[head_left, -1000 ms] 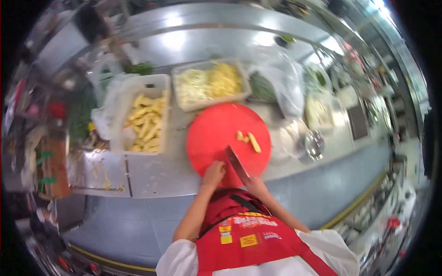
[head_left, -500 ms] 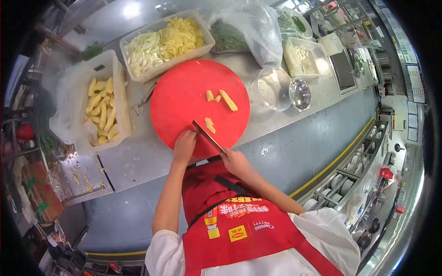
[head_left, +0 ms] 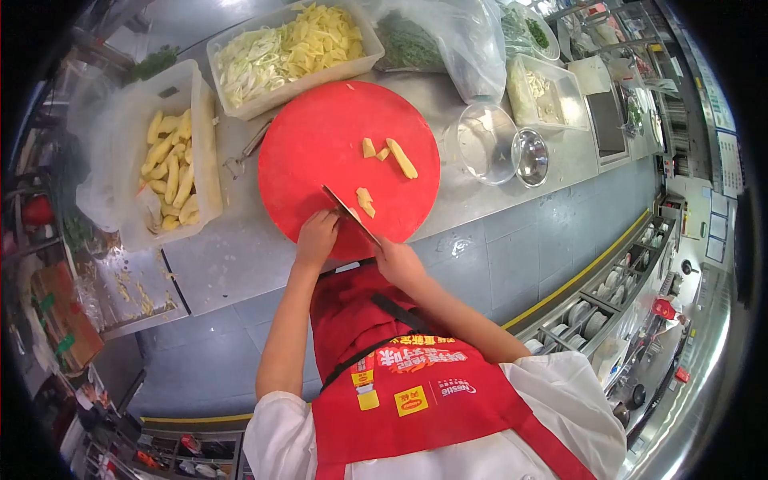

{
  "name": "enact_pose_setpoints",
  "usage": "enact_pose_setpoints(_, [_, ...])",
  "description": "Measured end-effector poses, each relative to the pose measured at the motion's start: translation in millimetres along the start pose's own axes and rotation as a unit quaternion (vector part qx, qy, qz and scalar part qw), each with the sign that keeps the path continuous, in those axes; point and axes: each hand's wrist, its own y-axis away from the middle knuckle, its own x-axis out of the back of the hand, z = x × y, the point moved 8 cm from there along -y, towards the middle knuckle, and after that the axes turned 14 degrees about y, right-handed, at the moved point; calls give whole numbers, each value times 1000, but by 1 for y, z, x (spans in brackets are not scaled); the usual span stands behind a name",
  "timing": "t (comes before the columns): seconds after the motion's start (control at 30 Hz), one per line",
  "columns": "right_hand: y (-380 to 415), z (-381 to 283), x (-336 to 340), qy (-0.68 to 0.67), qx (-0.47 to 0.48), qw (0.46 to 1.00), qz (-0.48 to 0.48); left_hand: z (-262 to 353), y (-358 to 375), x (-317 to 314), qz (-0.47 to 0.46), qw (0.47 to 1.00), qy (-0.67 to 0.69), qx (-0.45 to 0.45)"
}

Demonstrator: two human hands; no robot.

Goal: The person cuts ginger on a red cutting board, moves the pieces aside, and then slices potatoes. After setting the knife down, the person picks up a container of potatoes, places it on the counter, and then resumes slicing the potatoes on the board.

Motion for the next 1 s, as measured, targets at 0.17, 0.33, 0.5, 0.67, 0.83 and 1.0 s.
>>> enact_pose_setpoints(0.17, [-40, 2, 1, -16, 4, 1000, 10, 4, 0, 5, 22, 992, 43, 117])
enact_pose_setpoints(0.33, [-64, 24, 15, 29, -55, 998, 18, 5, 24, 19, 151, 960, 106, 208])
enact_pose_setpoints(0.5, [-82, 19, 31, 67, 50, 976, 201, -12, 95, 98, 200, 943, 69, 258])
enact_pose_setpoints(0.67, [-68, -5, 42, 126, -35, 952, 277, -42, 164, 269, 370, 893, 80, 242])
enact_pose_setpoints(0.83, [-54, -65, 32, 125, -119, 894, 413, -106, 160, 490, 491, 849, 67, 182])
enact_pose_setpoints(1.0, [-64, -215, -6, -58, -11, 931, 359, -137, 36, 641, 442, 887, -131, 13])
